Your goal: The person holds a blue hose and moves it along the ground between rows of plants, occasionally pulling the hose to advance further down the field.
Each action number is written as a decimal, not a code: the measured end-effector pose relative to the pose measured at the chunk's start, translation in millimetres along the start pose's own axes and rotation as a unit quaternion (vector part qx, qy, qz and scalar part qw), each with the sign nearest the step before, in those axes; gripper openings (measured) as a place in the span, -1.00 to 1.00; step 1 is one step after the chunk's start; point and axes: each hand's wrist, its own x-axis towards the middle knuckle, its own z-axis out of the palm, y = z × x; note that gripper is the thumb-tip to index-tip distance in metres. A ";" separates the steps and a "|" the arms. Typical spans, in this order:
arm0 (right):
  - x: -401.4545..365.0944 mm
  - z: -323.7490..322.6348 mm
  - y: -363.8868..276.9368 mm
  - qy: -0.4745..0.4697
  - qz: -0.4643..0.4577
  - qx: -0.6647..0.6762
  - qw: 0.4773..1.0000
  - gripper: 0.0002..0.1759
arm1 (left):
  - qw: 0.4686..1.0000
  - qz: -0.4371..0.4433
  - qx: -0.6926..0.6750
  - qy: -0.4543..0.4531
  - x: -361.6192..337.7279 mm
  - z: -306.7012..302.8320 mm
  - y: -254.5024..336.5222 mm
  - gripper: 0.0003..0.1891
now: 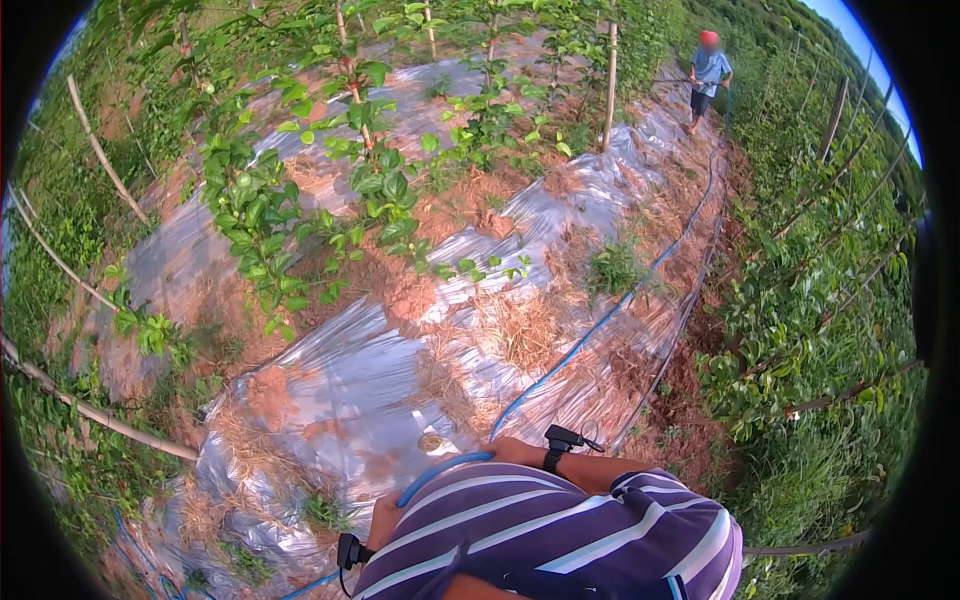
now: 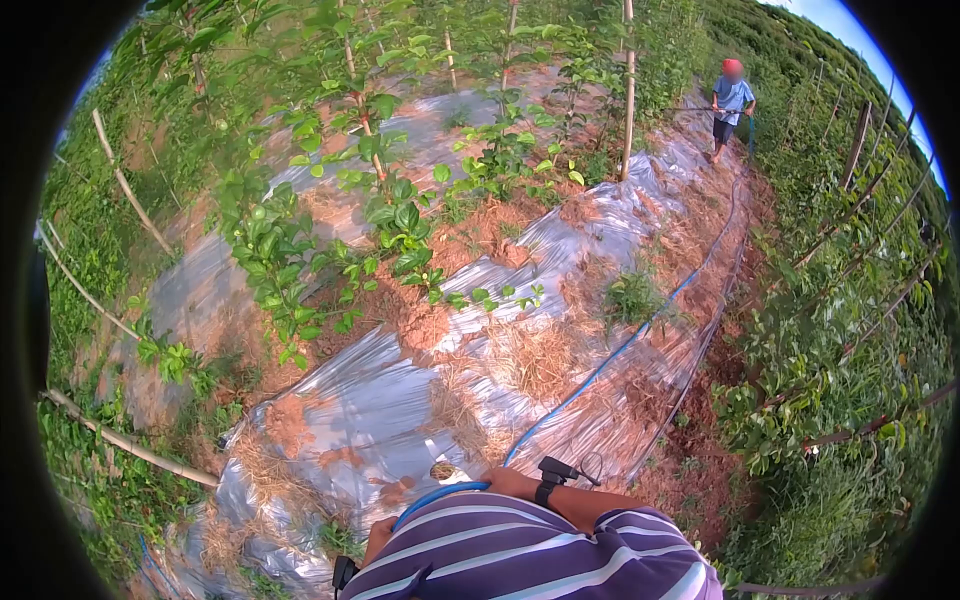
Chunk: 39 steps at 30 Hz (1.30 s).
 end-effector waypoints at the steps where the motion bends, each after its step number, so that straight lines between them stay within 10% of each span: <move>1: -1.2 -0.6 -1.9 0.000 0.000 0.000 1.000 -0.55 | 1.000 0.002 0.005 0.003 -0.7 0.2 2.7 -0.73; 39: -7.6 -3.3 -6.7 0.013 0.010 0.011 1.000 -0.58 | 0.997 0.050 0.050 0.015 -8.4 6.2 24.9 -0.75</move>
